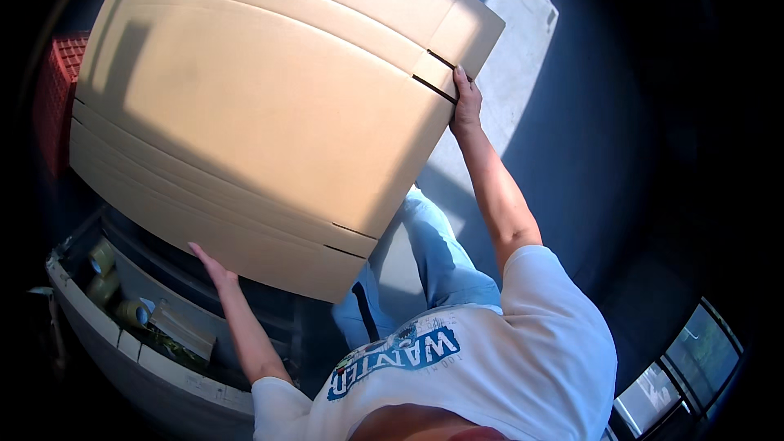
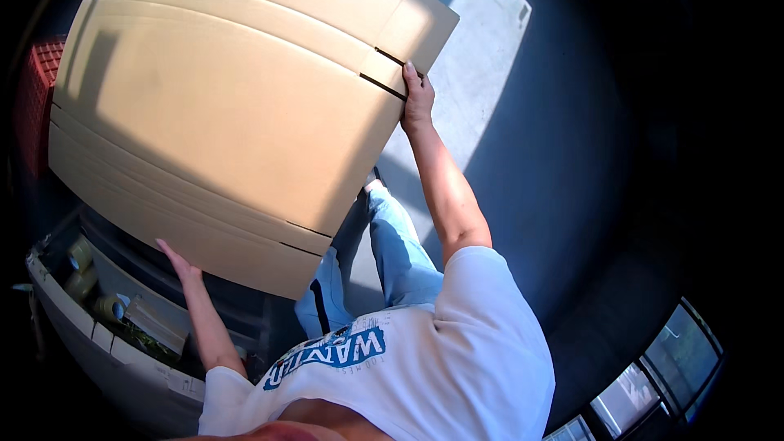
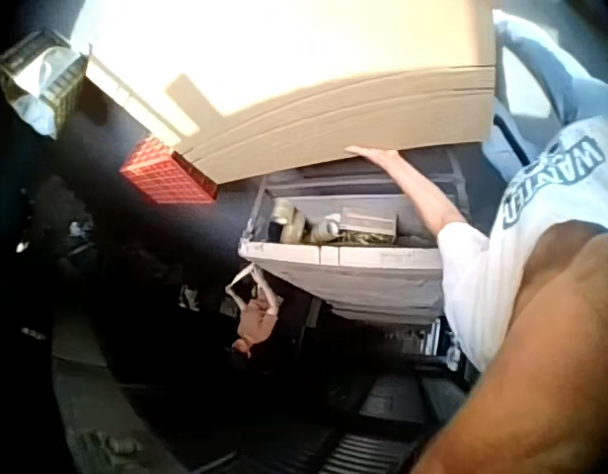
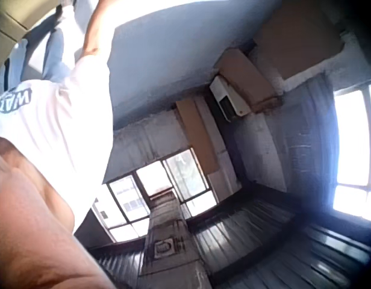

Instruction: The person repeatedly picks up flat cardboard boxes from a pile on the floor and stacks them onto a growing stack. The person handles the boxes by hand, lifting and placing them one at a time.

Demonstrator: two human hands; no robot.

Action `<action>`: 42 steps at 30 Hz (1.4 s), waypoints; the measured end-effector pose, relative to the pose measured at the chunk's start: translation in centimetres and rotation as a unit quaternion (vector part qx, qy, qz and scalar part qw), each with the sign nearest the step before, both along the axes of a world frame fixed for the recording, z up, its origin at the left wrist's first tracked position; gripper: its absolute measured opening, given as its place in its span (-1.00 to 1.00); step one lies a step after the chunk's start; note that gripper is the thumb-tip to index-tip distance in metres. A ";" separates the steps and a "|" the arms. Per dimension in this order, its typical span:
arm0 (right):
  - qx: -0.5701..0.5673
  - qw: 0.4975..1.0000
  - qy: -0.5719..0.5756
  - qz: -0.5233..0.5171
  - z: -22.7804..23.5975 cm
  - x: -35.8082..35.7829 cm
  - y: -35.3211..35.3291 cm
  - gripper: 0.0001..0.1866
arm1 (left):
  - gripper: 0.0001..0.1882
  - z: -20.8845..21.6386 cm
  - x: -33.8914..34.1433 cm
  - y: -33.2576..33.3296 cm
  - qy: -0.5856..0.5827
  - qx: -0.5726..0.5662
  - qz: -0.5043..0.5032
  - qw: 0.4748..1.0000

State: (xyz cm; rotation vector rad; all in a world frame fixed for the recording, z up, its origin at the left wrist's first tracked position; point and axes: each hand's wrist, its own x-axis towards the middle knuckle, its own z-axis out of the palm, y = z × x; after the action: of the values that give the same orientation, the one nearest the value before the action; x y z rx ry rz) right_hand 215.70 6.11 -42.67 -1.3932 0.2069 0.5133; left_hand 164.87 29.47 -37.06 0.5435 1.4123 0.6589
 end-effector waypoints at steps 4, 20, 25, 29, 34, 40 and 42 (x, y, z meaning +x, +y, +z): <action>0.099 0.989 0.062 0.089 0.9 -0.6 0.7 -0.45 | -0.07 -0.2 -1.4 1.7 0.048 0.016 0.049 0.998; -0.049 0.978 0.073 0.191 1.8 -1.0 1.1 -0.24 | -0.05 -1.8 -3.1 4.9 0.309 0.070 -0.136 0.939; -0.102 0.975 0.044 0.191 1.5 -1.8 1.0 -0.23 | -0.13 -1.8 -3.6 3.5 0.399 0.125 -0.132 0.899; -0.126 0.979 0.023 0.156 1.2 0.1 0.0 -0.26 | -0.15 -1.6 -2.4 4.0 0.324 0.118 -0.115 0.932; -0.076 0.976 0.063 0.196 0.9 -0.4 0.3 -0.29 | -0.06 1.6 -4.5 3.4 0.285 0.056 -0.167 0.942; -0.038 0.975 0.146 0.162 1.9 0.3 -0.2 -0.37 | -0.18 -1.0 -4.1 -11.7 0.189 0.125 -0.064 0.972; -0.021 0.975 0.114 0.189 2.1 0.3 -0.3 -0.38 | -0.34 -2.0 -2.1 -18.7 0.106 0.111 -0.069 0.986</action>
State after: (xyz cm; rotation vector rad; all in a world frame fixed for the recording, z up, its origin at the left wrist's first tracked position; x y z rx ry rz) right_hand 216.00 5.84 -40.57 -1.4198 0.1382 0.9924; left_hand 162.73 10.74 -39.08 0.9022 1.4912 0.6661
